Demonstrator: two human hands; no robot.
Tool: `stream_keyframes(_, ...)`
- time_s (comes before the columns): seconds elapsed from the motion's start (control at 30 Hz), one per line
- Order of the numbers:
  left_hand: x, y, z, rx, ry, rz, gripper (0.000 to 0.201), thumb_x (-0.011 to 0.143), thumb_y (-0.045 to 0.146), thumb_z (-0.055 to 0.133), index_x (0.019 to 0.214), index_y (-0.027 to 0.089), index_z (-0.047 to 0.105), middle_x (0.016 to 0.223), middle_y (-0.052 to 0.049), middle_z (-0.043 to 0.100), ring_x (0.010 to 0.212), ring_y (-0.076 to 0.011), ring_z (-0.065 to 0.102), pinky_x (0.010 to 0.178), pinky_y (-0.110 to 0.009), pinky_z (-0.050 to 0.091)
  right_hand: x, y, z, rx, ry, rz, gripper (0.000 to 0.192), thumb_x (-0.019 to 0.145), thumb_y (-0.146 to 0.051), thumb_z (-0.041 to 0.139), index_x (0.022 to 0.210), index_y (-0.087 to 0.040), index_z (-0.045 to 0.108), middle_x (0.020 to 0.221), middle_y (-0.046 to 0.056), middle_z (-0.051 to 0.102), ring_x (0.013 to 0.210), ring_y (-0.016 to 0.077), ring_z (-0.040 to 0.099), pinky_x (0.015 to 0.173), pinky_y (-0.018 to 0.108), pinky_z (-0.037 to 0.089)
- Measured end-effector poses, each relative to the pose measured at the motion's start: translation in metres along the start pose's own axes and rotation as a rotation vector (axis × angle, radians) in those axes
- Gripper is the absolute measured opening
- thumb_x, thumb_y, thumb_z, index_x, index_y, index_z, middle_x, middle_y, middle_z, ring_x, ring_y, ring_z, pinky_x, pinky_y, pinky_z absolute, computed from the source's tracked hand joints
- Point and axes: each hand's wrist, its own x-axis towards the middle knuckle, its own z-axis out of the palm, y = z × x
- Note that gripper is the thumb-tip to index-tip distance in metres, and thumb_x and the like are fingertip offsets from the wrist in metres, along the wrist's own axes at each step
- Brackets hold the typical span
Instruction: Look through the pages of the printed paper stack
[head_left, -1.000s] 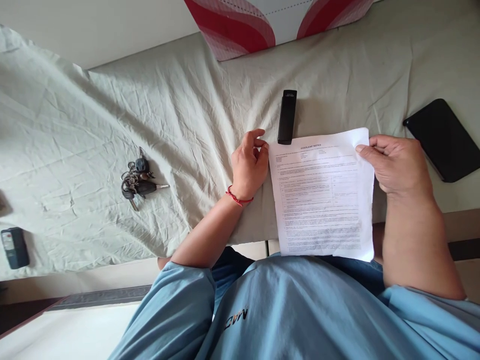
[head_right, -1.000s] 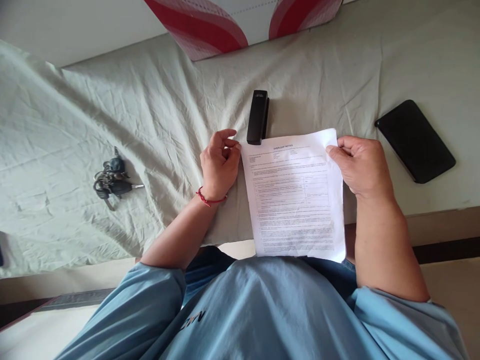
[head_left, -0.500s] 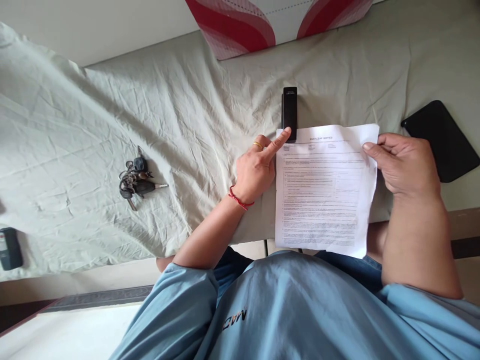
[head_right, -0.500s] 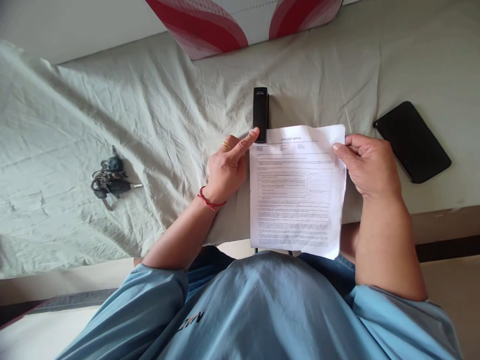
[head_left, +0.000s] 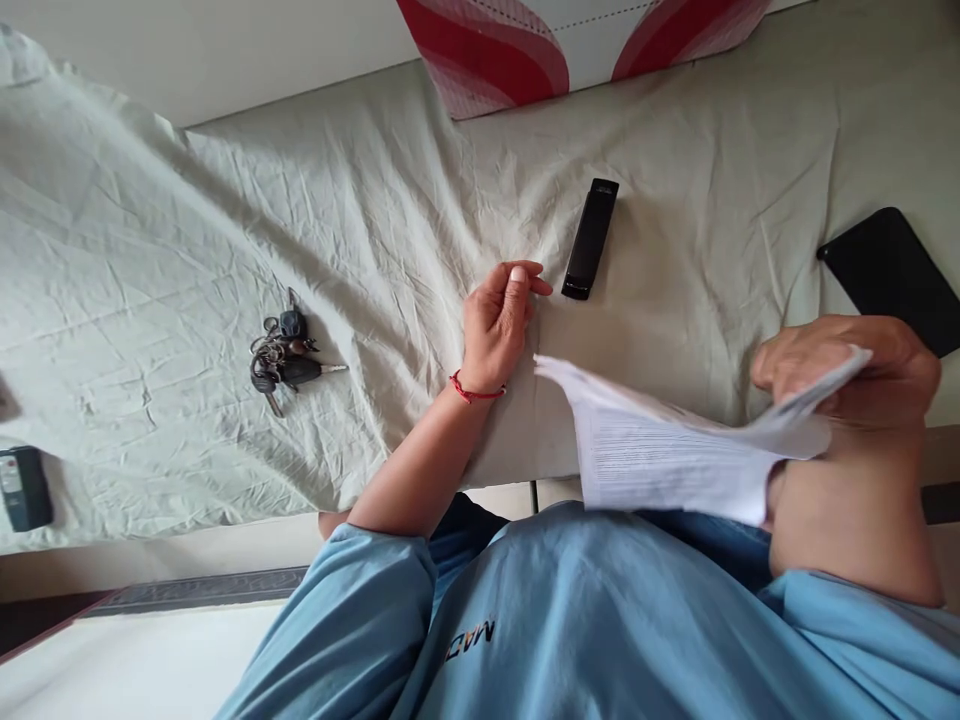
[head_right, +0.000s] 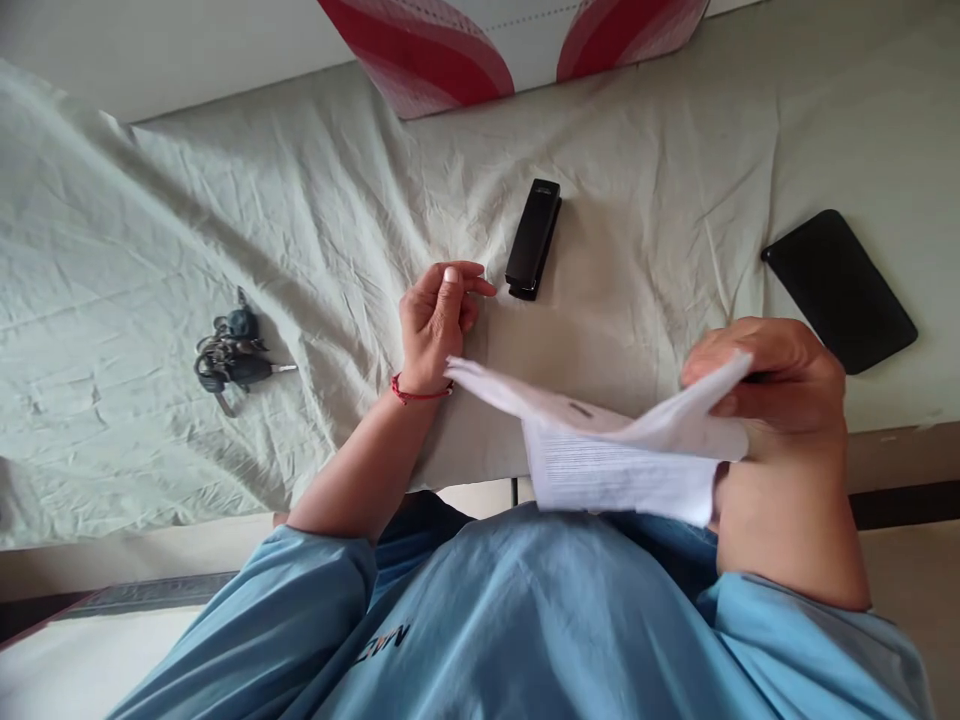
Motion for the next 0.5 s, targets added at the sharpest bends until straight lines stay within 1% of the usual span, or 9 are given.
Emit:
stream_keyframes(0.03,0.000,-0.002,0.000,0.003,-0.012,0.005,0.069,0.120,0.088,0.056,0.127,0.026,0.085,0.110,-0.008,0.094,0.065,-0.0129,0.065,0.066,-0.033,0.057,-0.001,0.000,0.002,0.081,0.026,-0.031,0.072,0.044,-0.090,0.116,0.040,-0.033,0.073,0.043,0.007,0.061,0.037,0.0223,0.056,0.040,0.040,0.041)
stream_keyframes(0.07,-0.001,-0.006,-0.001,0.010,-0.031,0.017,0.068,0.120,0.087,0.056,0.133,0.027,0.085,0.117,-0.009,0.096,0.064,-0.0125,0.065,0.066,-0.034,0.058,-0.002,0.000,0.004,0.104,0.059,-0.023,0.066,0.043,-0.086,0.119,0.045,-0.034,0.079,0.047,0.007,0.066,0.039,0.0224,0.058,0.040,0.039,0.042)
stream_keyframes(0.13,-0.001,-0.013,-0.003,0.037,-0.097,0.056,0.067,0.121,0.086,0.055,0.148,0.031,0.083,0.130,-0.010,0.096,0.065,-0.0128,0.067,0.067,-0.036,0.059,0.002,0.001,0.008,0.092,0.094,0.058,0.055,0.041,-0.075,0.124,0.060,-0.036,0.090,0.058,0.005,0.075,0.046,0.0242,0.064,0.045,0.040,0.049)
stream_keyframes(0.17,-0.001,-0.016,-0.004,0.057,-0.146,0.078,0.067,0.121,0.085,0.055,0.155,0.033,0.081,0.132,-0.010,0.096,0.069,-0.0147,0.072,0.069,-0.036,0.061,0.006,0.002,0.010,0.076,0.089,0.111,0.054,0.039,-0.071,0.125,0.065,-0.037,0.092,0.060,0.004,0.077,0.050,0.0255,0.068,0.049,0.042,0.054)
stream_keyframes(0.23,-0.001,-0.018,-0.005,0.084,-0.238,0.088,0.066,0.116,0.085,0.067,0.157,0.034,0.081,0.127,-0.009,0.095,0.092,-0.0230,0.087,0.080,-0.039,0.067,0.016,0.003,0.013,0.073,0.072,0.180,0.051,0.044,-0.064,0.125,0.074,-0.037,0.095,0.067,0.003,0.082,0.059,0.0270,0.073,0.061,0.046,0.064)
stream_keyframes(0.3,0.000,-0.015,-0.005,0.091,-0.272,0.090,0.068,0.107,0.087,0.079,0.148,0.033,0.085,0.122,-0.008,0.093,0.110,-0.0290,0.090,0.092,-0.043,0.071,0.027,0.005,0.017,0.058,0.072,0.174,0.045,0.052,-0.054,0.123,0.083,-0.033,0.098,0.076,0.004,0.086,0.066,0.0253,0.076,0.070,0.045,0.067)
stream_keyframes(0.33,0.000,-0.012,-0.004,0.083,-0.257,0.098,0.068,0.104,0.090,0.081,0.140,0.033,0.087,0.117,-0.007,0.092,0.108,-0.0286,0.089,0.092,-0.043,0.071,0.032,0.007,0.018,0.042,0.077,0.157,0.044,0.055,-0.052,0.122,0.084,-0.030,0.097,0.079,0.004,0.088,0.069,0.0236,0.076,0.072,0.042,0.065)
stream_keyframes(0.4,0.000,-0.004,-0.003,0.046,-0.185,0.094,0.067,0.106,0.096,0.073,0.117,0.031,0.087,0.097,-0.005,0.085,0.086,-0.0227,0.079,0.079,-0.040,0.067,0.040,0.010,0.020,0.016,0.102,0.135,0.043,0.057,-0.050,0.121,0.082,-0.027,0.095,0.082,0.004,0.089,0.071,0.0200,0.072,0.072,0.036,0.059)
stream_keyframes(0.5,0.001,0.005,-0.001,-0.077,-0.105,-0.025,0.081,0.112,0.102,0.050,0.087,0.028,0.073,0.068,-0.001,0.058,0.059,-0.0164,0.054,0.054,-0.035,0.048,0.047,0.016,0.021,0.032,0.151,0.098,0.047,0.058,-0.051,0.123,0.083,-0.025,0.092,0.082,0.003,0.086,0.071,0.0166,0.067,0.070,0.033,0.052)
